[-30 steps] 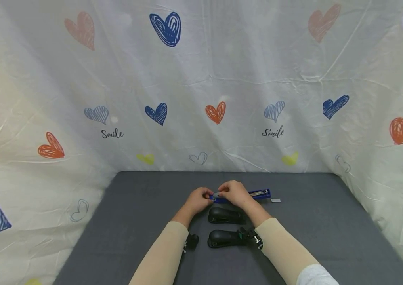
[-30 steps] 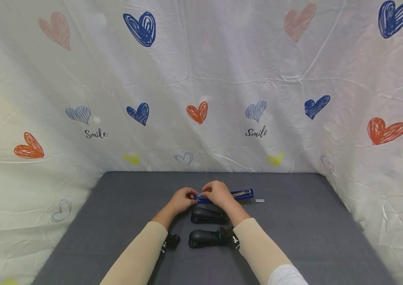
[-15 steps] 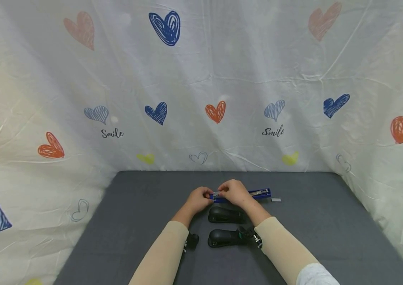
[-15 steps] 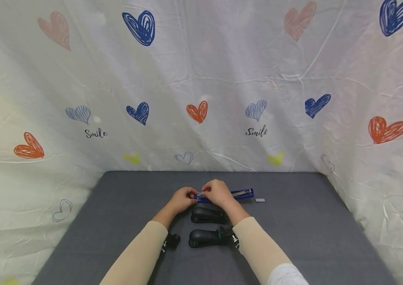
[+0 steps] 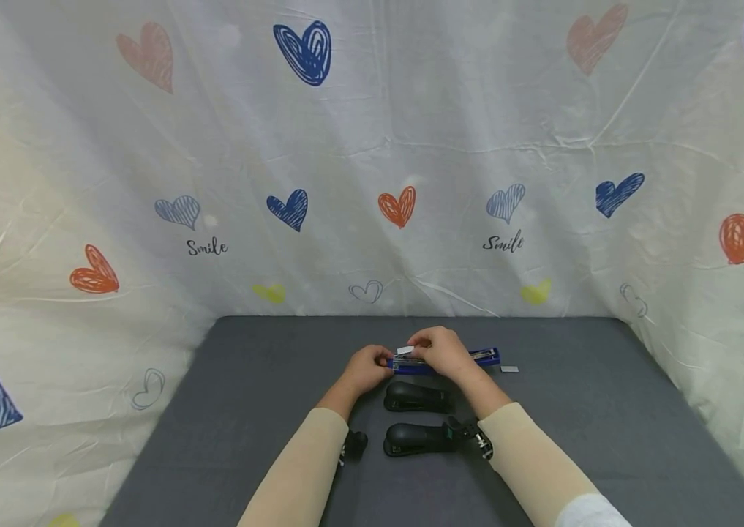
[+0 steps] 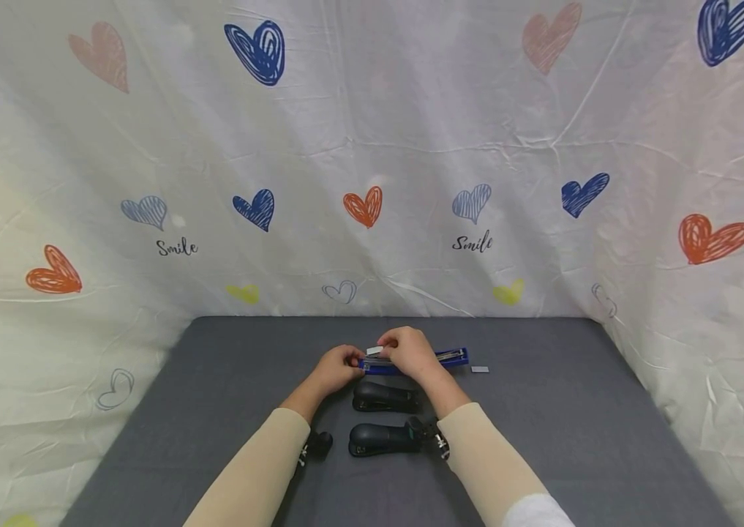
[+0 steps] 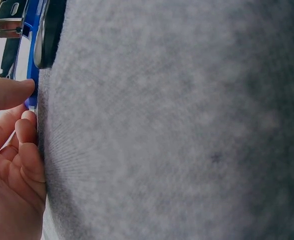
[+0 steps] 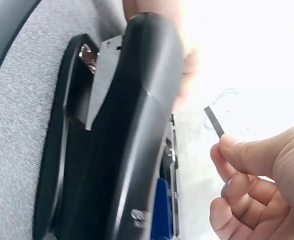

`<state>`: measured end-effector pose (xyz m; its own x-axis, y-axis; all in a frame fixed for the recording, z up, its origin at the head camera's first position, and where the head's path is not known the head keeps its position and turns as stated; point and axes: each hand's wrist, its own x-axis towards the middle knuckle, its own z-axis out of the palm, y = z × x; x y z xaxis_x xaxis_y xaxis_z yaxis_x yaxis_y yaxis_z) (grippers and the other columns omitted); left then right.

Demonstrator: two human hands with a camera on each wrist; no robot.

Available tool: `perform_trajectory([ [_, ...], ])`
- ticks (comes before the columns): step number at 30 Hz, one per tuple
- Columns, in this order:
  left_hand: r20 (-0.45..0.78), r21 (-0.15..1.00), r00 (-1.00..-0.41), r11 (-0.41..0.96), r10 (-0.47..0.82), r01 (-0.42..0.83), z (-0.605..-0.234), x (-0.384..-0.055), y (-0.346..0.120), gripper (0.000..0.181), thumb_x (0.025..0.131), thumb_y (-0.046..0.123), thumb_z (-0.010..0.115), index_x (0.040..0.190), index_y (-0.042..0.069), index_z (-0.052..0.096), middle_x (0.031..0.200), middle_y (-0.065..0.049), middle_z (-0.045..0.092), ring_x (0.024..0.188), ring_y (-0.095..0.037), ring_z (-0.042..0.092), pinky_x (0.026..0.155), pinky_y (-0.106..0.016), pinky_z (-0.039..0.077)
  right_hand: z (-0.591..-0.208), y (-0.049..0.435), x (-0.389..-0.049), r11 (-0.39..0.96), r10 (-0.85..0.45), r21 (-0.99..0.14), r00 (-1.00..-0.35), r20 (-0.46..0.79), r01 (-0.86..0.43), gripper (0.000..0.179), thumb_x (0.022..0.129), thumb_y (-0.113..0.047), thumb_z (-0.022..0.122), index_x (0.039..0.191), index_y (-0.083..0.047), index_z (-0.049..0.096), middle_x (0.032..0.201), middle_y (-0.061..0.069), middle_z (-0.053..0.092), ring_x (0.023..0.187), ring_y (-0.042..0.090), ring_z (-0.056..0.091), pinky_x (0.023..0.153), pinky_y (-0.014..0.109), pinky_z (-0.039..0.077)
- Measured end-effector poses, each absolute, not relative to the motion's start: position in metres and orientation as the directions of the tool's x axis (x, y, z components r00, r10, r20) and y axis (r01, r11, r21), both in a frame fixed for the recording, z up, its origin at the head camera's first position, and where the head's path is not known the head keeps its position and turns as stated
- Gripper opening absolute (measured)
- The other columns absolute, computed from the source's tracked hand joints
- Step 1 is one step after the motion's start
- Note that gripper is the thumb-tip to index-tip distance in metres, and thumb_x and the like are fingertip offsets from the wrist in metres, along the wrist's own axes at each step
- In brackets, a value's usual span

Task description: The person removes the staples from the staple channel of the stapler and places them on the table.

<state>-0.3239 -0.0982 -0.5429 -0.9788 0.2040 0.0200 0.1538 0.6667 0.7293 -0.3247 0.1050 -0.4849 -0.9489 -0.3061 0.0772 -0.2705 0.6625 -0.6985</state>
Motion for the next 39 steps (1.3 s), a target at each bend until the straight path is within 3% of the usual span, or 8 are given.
perform_trajectory([
  [6, 0.025, 0.726, -0.98, 0.67, 0.196, 0.152, -0.543, -0.323, -0.098, 0.024, 0.087, 0.007, 0.075, 0.11, 0.003, 0.073, 0.092, -0.003, 0.061, 0.083, -0.018, 0.055, 0.08, -0.039, 0.048, -0.479, 0.112, -0.322, 0.66, -0.282, -0.709, -0.957, 0.072, -0.248, 0.017, 0.096, -0.011, 0.073, 0.112, -0.008, 0.077, 0.097, 0.002, 0.073, 0.088, 0.019, 0.068, 0.078, 0.042, 0.055],
  [21, 0.026, 0.73, -0.983, 0.669, 0.181, 0.142, -0.545, -0.321, -0.096, 0.024, 0.087, 0.006, 0.076, 0.11, 0.003, 0.073, 0.093, -0.004, 0.061, 0.085, -0.019, 0.055, 0.082, -0.041, 0.049, -0.468, 0.129, -0.318, 0.668, -0.229, -0.713, -0.97, 0.076, -0.213, 0.013, 0.098, -0.008, 0.07, 0.109, -0.007, 0.076, 0.096, 0.003, 0.072, 0.086, 0.019, 0.065, 0.074, 0.04, 0.053],
  [39, 0.017, 0.737, -0.982, 0.661, 0.189, 0.141, -0.543, -0.322, -0.097, 0.023, 0.088, 0.007, 0.076, 0.11, 0.003, 0.073, 0.091, -0.002, 0.059, 0.084, -0.019, 0.053, 0.081, -0.039, 0.047, -0.462, 0.167, -0.31, 0.637, -0.175, -0.75, -0.981, 0.082, -0.176, 0.017, 0.101, -0.006, 0.064, 0.115, -0.001, 0.072, 0.108, 0.011, 0.073, 0.1, 0.03, 0.069, 0.081, 0.046, 0.053],
])
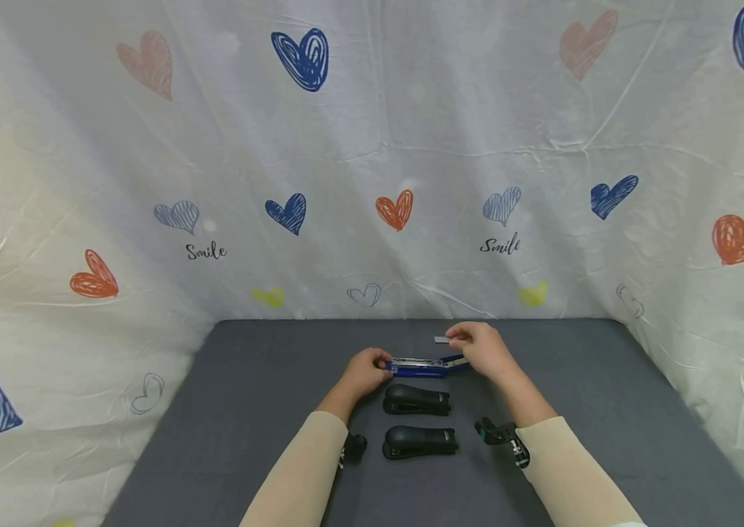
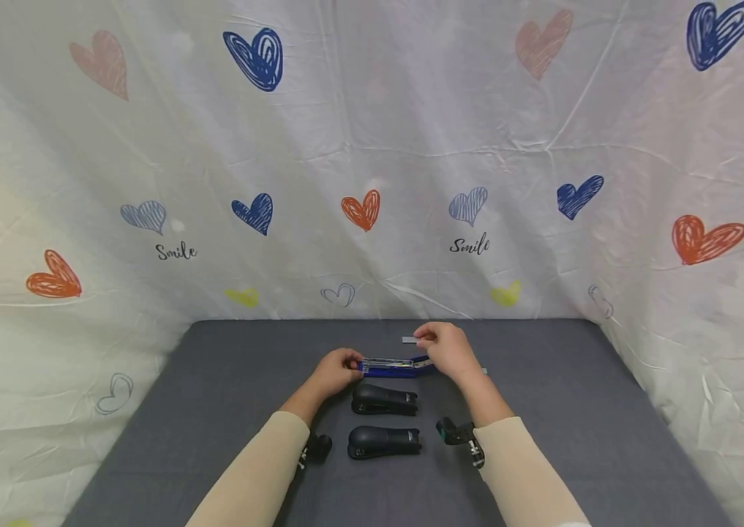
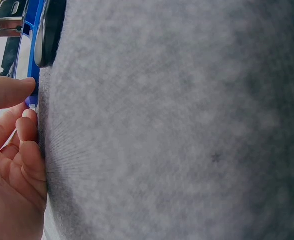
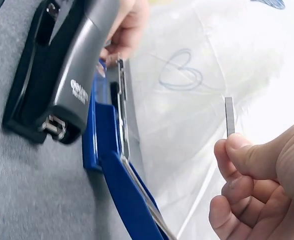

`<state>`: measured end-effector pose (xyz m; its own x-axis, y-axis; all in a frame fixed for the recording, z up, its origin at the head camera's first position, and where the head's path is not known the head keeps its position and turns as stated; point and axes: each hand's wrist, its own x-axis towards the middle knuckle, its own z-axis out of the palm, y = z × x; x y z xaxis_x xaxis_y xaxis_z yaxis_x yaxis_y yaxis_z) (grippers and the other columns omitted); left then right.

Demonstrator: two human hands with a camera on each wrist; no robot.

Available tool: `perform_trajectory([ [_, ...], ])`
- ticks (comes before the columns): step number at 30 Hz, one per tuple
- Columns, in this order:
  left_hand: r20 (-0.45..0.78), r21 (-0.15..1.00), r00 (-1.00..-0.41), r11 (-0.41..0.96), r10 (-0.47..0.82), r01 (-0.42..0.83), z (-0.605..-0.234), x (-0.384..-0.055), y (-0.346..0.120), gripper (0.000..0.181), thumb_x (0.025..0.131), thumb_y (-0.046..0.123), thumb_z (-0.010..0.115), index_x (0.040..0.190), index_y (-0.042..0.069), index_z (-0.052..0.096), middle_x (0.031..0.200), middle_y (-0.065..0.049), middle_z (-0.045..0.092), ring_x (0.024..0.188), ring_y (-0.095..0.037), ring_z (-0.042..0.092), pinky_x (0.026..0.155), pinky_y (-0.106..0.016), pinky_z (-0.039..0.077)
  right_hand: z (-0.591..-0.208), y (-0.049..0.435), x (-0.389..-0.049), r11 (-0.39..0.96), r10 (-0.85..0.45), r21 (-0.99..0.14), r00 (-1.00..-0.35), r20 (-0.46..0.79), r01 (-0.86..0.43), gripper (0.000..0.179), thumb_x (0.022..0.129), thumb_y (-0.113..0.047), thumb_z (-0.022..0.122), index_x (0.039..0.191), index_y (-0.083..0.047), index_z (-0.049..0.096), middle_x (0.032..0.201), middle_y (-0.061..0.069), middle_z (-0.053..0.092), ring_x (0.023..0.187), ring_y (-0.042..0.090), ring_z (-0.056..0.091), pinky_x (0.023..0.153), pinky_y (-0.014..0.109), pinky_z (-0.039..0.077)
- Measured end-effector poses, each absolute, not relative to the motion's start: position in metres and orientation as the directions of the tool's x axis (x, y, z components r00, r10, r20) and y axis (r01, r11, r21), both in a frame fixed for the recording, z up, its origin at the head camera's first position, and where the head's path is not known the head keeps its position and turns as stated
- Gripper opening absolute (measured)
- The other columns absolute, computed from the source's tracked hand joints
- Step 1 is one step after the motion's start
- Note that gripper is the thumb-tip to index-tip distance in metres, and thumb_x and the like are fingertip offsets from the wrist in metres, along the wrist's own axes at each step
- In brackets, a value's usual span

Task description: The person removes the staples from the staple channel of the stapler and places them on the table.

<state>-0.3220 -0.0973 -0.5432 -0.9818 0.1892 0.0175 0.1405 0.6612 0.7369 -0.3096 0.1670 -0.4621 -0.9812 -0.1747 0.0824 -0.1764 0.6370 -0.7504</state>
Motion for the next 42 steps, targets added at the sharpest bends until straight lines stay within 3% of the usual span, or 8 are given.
perform_trajectory([
  [23, 0.013, 0.726, -0.985, 0.675, 0.172, 0.127, -0.545, -0.321, -0.095, 0.022, 0.089, 0.008, 0.076, 0.11, 0.005, 0.073, 0.091, -0.001, 0.058, 0.084, -0.018, 0.052, 0.08, -0.039, 0.046, -0.459, 0.225, -0.299, 0.679, -0.095, -0.723, -0.992, 0.087, -0.128, 0.022, 0.105, -0.011, 0.06, 0.122, -0.001, 0.068, 0.119, 0.018, 0.068, 0.105, 0.036, 0.065, 0.084, 0.052, 0.051],
  [42, 0.021, 0.73, -0.984, 0.67, 0.179, 0.137, -0.547, -0.322, -0.096, 0.023, 0.089, 0.008, 0.075, 0.112, 0.006, 0.073, 0.093, -0.002, 0.058, 0.085, -0.019, 0.053, 0.081, -0.04, 0.046, -0.47, 0.267, -0.292, 0.729, -0.088, -0.671, -0.99, 0.109, -0.138, 0.019, 0.104, -0.011, 0.061, 0.118, 0.0, 0.069, 0.114, 0.02, 0.068, 0.095, 0.034, 0.064, 0.073, 0.047, 0.05],
])
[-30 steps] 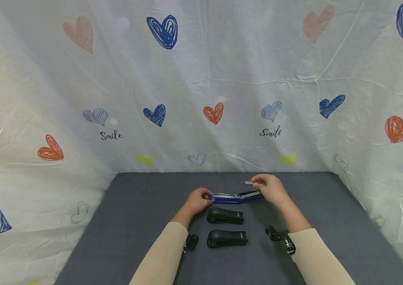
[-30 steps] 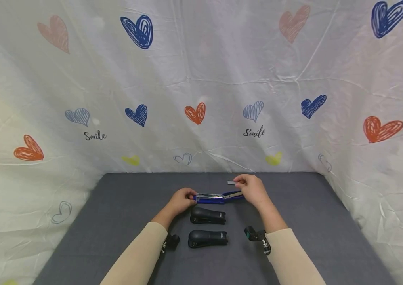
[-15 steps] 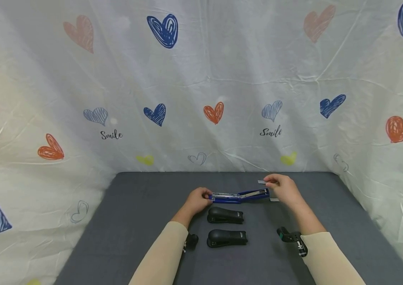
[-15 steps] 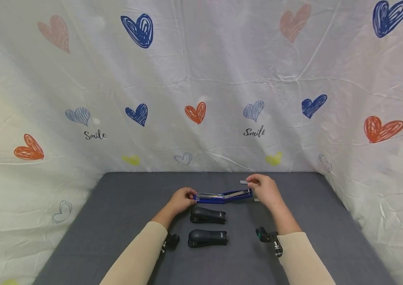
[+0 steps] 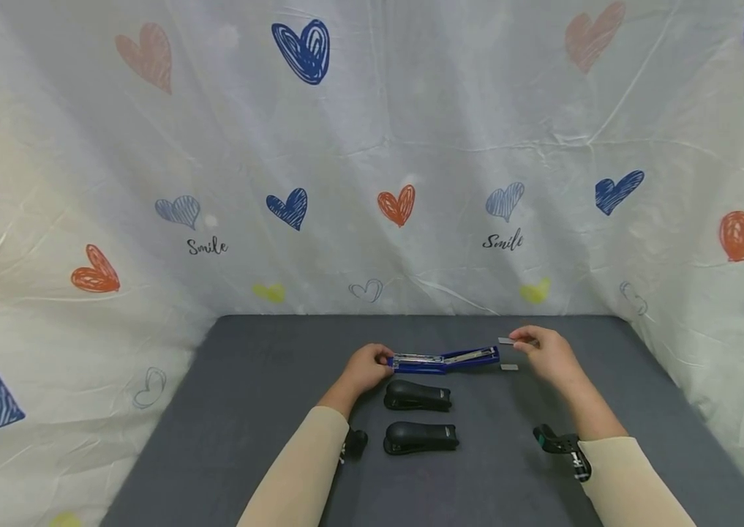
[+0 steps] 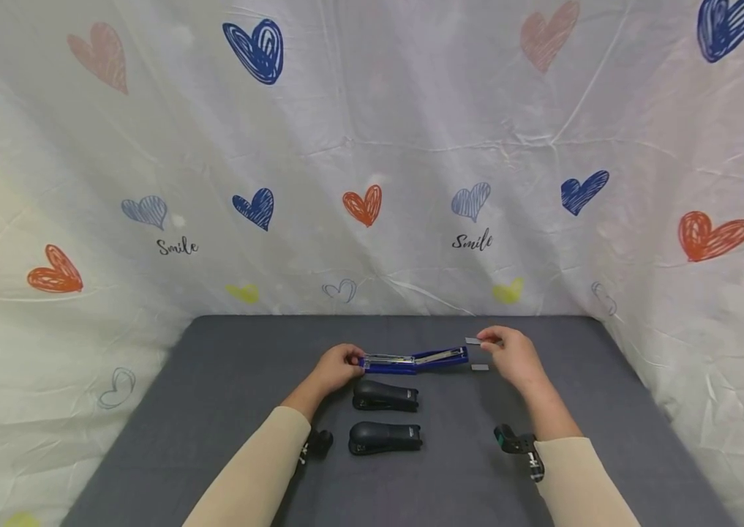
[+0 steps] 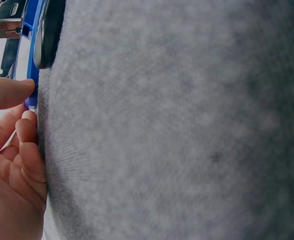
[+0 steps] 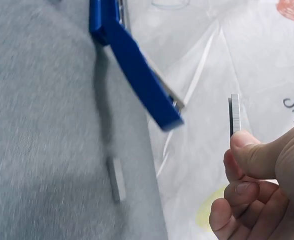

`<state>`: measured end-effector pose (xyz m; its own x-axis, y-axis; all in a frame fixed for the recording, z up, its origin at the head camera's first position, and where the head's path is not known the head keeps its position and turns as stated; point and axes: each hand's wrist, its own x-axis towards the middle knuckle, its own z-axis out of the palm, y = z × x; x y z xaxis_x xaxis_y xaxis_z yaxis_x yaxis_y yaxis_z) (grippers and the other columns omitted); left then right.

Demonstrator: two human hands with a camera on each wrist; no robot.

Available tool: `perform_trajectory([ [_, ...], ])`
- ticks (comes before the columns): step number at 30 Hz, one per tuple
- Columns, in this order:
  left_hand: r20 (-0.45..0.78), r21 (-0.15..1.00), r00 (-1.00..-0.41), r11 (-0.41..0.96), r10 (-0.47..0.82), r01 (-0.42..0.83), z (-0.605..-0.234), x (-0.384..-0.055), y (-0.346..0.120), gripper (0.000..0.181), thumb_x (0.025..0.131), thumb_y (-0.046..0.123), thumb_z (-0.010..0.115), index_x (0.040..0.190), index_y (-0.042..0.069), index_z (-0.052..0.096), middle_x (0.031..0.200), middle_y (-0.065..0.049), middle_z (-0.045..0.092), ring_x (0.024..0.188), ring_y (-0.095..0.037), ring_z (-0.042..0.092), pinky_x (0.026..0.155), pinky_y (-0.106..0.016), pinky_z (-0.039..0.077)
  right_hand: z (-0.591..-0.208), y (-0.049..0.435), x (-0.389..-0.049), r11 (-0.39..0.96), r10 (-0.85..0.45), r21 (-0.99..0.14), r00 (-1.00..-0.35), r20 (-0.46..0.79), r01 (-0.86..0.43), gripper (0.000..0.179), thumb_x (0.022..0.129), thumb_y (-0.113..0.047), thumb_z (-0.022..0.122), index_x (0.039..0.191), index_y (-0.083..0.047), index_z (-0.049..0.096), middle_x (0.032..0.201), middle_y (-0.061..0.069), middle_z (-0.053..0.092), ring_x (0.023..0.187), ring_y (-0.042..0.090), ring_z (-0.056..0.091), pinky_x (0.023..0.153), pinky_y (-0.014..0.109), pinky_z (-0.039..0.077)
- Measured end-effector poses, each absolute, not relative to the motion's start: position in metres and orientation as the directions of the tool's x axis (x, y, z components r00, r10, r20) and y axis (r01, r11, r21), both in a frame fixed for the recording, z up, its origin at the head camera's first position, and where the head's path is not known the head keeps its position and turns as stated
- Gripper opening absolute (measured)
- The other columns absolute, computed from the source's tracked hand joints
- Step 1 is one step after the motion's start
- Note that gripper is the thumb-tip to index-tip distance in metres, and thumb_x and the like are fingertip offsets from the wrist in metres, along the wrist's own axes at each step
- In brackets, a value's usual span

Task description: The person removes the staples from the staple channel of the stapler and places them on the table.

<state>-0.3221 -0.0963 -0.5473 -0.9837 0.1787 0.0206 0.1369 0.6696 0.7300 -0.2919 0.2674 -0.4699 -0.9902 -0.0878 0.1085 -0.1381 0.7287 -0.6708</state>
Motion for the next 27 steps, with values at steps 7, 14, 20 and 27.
perform_trajectory([
  [7, 0.018, 0.734, -0.983, 0.666, 0.182, 0.137, -0.545, -0.323, -0.096, 0.024, 0.089, 0.008, 0.075, 0.113, 0.005, 0.073, 0.094, -0.003, 0.058, 0.086, -0.019, 0.053, 0.081, -0.04, 0.046, -0.481, 0.287, -0.29, 0.746, -0.058, -0.657, -0.994, 0.093, -0.105, 0.02, 0.104, -0.01, 0.06, 0.119, 0.001, 0.068, 0.114, 0.022, 0.068, 0.095, 0.035, 0.064, 0.073, 0.047, 0.05],
  [14, 0.021, 0.728, -0.982, 0.67, 0.185, 0.142, -0.544, -0.323, -0.096, 0.024, 0.091, 0.008, 0.074, 0.114, 0.005, 0.073, 0.095, -0.003, 0.059, 0.087, -0.019, 0.053, 0.083, -0.04, 0.046, -0.494, 0.304, -0.288, 0.766, -0.032, -0.638, -0.996, 0.084, -0.079, 0.019, 0.102, -0.008, 0.062, 0.115, 0.003, 0.068, 0.114, 0.025, 0.067, 0.097, 0.039, 0.063, 0.073, 0.048, 0.049],
  [20, 0.016, 0.729, -0.983, 0.671, 0.181, 0.135, -0.544, -0.322, -0.095, 0.024, 0.091, 0.008, 0.075, 0.114, 0.005, 0.073, 0.094, -0.003, 0.059, 0.086, -0.02, 0.053, 0.082, -0.04, 0.046, -0.507, 0.315, -0.288, 0.787, 0.017, -0.616, -0.998, 0.06, -0.024, 0.018, 0.1, -0.006, 0.065, 0.113, 0.004, 0.069, 0.111, 0.025, 0.066, 0.095, 0.038, 0.06, 0.074, 0.049, 0.047],
  [27, 0.016, 0.721, -0.983, 0.679, 0.182, 0.138, -0.543, -0.321, -0.095, 0.024, 0.091, 0.009, 0.075, 0.114, 0.006, 0.072, 0.094, -0.002, 0.059, 0.087, -0.019, 0.053, 0.083, -0.04, 0.047, -0.522, 0.325, -0.292, 0.787, 0.05, -0.615, -0.999, -0.015, 0.049, 0.019, 0.1, -0.007, 0.064, 0.114, 0.005, 0.068, 0.101, 0.021, 0.065, 0.089, 0.036, 0.058, 0.078, 0.052, 0.045],
])
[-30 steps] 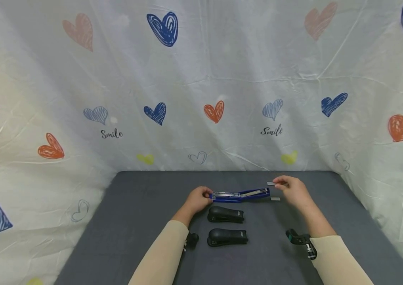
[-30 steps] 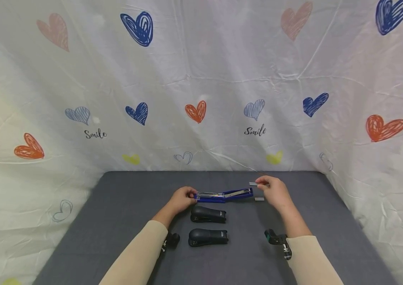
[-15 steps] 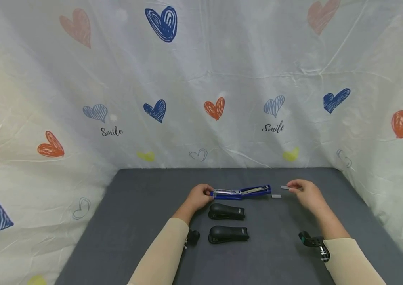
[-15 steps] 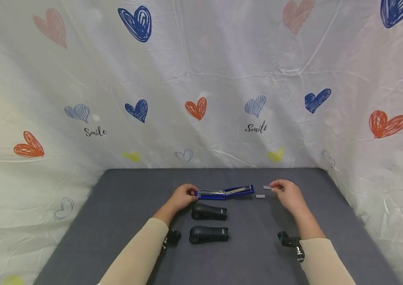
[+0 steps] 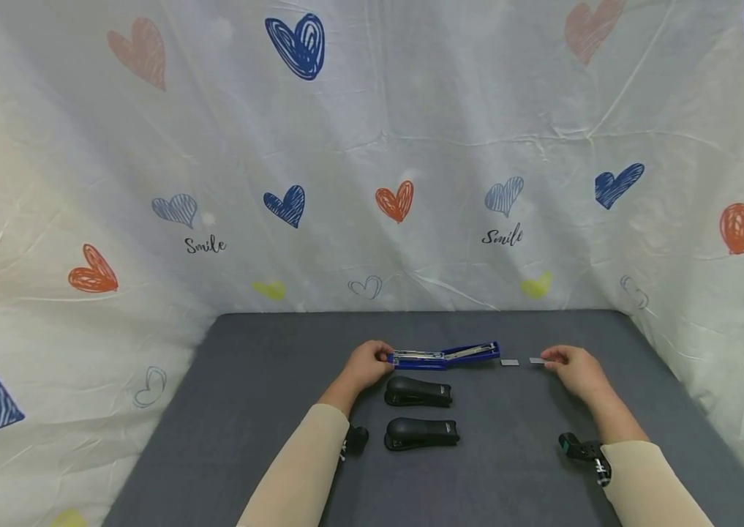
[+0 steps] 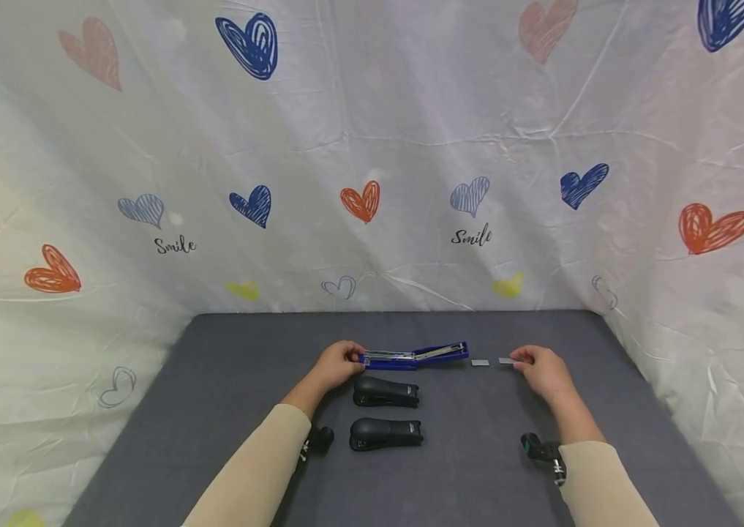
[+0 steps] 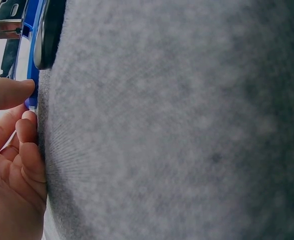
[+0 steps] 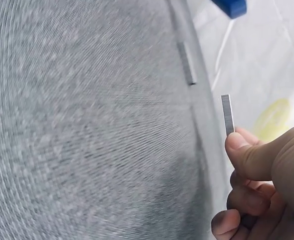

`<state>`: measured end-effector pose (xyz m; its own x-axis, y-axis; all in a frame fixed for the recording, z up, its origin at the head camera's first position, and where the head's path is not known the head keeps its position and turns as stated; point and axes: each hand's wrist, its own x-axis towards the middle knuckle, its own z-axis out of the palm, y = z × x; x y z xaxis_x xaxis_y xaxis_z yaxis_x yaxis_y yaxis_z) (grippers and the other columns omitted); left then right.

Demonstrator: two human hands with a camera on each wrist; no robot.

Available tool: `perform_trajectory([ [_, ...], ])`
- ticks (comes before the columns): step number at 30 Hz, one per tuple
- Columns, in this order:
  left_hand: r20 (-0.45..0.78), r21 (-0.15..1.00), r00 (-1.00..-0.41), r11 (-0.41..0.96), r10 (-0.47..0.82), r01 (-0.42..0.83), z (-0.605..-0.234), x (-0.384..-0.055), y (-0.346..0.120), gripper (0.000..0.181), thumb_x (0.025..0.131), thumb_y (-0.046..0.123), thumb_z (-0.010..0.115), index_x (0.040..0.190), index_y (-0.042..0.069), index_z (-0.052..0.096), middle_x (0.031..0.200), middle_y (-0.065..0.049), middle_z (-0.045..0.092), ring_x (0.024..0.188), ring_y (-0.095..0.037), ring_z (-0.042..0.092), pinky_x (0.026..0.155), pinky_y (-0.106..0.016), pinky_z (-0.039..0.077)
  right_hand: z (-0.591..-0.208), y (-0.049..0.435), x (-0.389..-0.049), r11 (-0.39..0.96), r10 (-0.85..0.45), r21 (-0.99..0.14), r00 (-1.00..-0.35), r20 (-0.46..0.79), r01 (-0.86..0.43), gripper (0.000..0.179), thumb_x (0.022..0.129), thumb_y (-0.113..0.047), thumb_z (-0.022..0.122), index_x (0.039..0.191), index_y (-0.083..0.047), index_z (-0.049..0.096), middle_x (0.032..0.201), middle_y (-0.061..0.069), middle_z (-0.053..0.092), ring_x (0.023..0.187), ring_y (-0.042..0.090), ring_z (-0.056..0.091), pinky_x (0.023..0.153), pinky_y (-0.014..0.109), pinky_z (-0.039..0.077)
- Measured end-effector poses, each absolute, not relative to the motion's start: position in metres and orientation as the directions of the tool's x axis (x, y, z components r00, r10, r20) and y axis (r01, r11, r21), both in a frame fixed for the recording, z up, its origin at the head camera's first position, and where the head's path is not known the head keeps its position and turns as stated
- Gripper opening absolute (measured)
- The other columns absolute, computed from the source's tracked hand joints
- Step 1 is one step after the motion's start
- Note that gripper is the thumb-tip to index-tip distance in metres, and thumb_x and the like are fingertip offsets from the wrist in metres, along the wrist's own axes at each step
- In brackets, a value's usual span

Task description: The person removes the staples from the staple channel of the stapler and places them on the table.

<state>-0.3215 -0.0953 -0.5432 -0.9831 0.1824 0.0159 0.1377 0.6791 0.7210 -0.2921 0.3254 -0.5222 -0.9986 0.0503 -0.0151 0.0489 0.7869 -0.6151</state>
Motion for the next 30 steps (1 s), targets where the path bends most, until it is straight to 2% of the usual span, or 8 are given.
perform_trajectory([
  [6, 0.021, 0.724, -0.983, 0.675, 0.183, 0.141, -0.5441, -0.3216, -0.0961, 0.023, 0.091, 0.009, 0.075, 0.113, 0.006, 0.073, 0.094, -0.002, 0.059, 0.087, -0.019, 0.054, 0.083, -0.042, 0.047, -0.5304, 0.327, -0.2977, 0.791, 0.045, -0.61, -0.999, -0.026, 0.051, 0.019, 0.1, -0.006, 0.064, 0.114, 0.007, 0.068, 0.09, 0.015, 0.062, 0.081, 0.031, 0.055, 0.074, 0.049, 0.043],
  [17, 0.018, 0.73, -0.984, 0.67, 0.18, 0.136, -0.5464, -0.3224, -0.0963, 0.023, 0.09, 0.009, 0.075, 0.112, 0.005, 0.073, 0.092, -0.002, 0.058, 0.085, -0.019, 0.053, 0.082, -0.04, 0.046, -0.532, 0.3207, -0.2982, 0.816, 0.062, -0.573, -0.997, -0.047, 0.077, 0.019, 0.1, -0.008, 0.064, 0.114, 0.004, 0.069, 0.088, 0.013, 0.06, 0.08, 0.03, 0.053, 0.074, 0.049, 0.042],
  [23, 0.021, 0.725, -0.983, 0.674, 0.183, 0.141, -0.5426, -0.3205, -0.0956, 0.024, 0.089, 0.008, 0.076, 0.112, 0.004, 0.073, 0.093, -0.004, 0.059, 0.085, -0.02, 0.053, 0.082, -0.041, 0.046, -0.5335, 0.3221, -0.2966, 0.825, 0.048, -0.563, -0.999, -0.021, 0.052, 0.02, 0.099, -0.009, 0.066, 0.115, 0.004, 0.069, 0.083, 0.01, 0.057, 0.075, 0.027, 0.051, 0.069, 0.043, 0.039],
  [30, 0.024, 0.734, -0.983, 0.665, 0.182, 0.141, -0.5413, -0.3191, -0.0947, 0.023, 0.088, 0.006, 0.075, 0.111, 0.004, 0.073, 0.093, -0.005, 0.06, 0.085, -0.019, 0.053, 0.081, -0.041, 0.046, -0.5312, 0.3267, -0.2954, 0.792, 0.01, -0.611, -1.0, -0.018, 0.019, 0.031, 0.099, -0.01, 0.067, 0.123, 0.009, 0.064, 0.082, 0.008, 0.054, 0.071, 0.024, 0.049, 0.064, 0.038, 0.037],
])
